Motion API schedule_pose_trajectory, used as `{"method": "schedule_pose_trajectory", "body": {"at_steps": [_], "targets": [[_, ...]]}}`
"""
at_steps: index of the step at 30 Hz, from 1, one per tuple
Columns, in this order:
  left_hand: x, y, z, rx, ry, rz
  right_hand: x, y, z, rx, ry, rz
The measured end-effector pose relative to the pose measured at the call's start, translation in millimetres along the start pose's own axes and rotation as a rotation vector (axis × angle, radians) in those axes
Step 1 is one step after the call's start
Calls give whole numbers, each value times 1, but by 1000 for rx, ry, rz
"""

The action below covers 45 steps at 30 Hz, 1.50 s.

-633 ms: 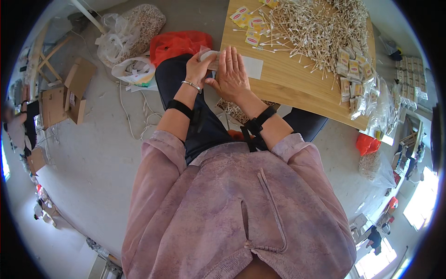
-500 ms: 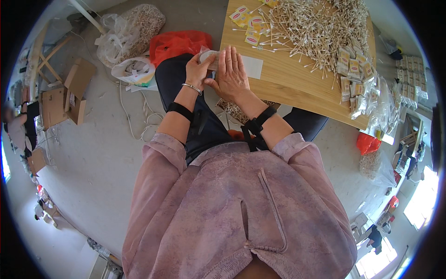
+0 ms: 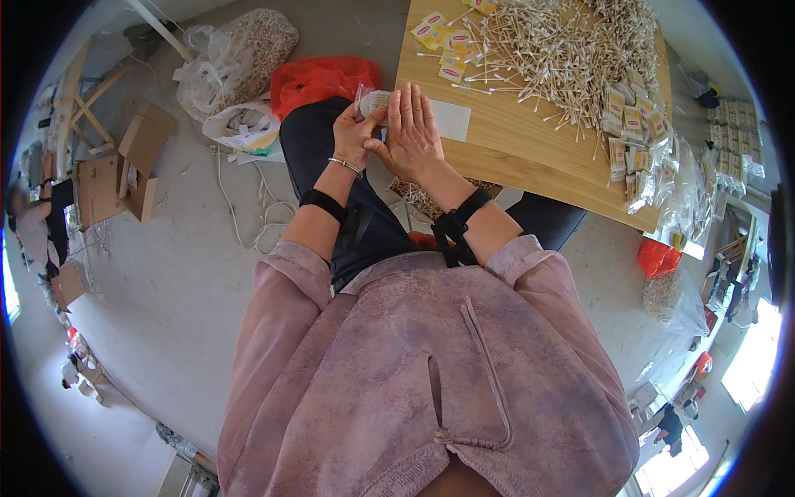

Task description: Packaging cotton swabs into small plastic bags.

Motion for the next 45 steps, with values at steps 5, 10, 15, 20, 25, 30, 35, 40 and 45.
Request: {"method": "schedule_pose_trajectory", "body": {"at_steps": [5, 10, 15, 20, 25, 30, 35, 40, 45], "targets": [[-7, -2, 1, -28, -22, 60, 1, 0, 0, 56, -16, -62], [-16, -6, 7, 3, 47, -80, 2, 1, 1, 61, -28, -71], [-10, -8, 6, 12, 117, -88, 4, -4, 0, 58, -56, -26], [-9, -9, 7, 25, 133, -110, 3, -10, 2, -20, -87, 25], [-8, -5, 7, 33, 122, -88, 8, -9, 4, 23, -97, 59], [-17, -7, -5, 218, 133, -206, 5, -5, 3, 19, -98, 98], [-11, 5, -1, 278, 138, -159, 8, -3, 4, 16, -86, 147], [-8, 3, -2, 199, 136, -101, 7, -6, 4, 26, -110, 128], [-9, 1, -1, 261, 157, -143, 7, -6, 6, 9, -126, 160]]}}
Point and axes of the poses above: each hand's wrist, its own z-axis towards the middle knuckle, its own y-axis out of the back of the hand, x = y × z, the point moved 4 cm from there along z, towards the middle knuckle, and after that the axes turned 3 degrees about -x, right-handed, at the moved point
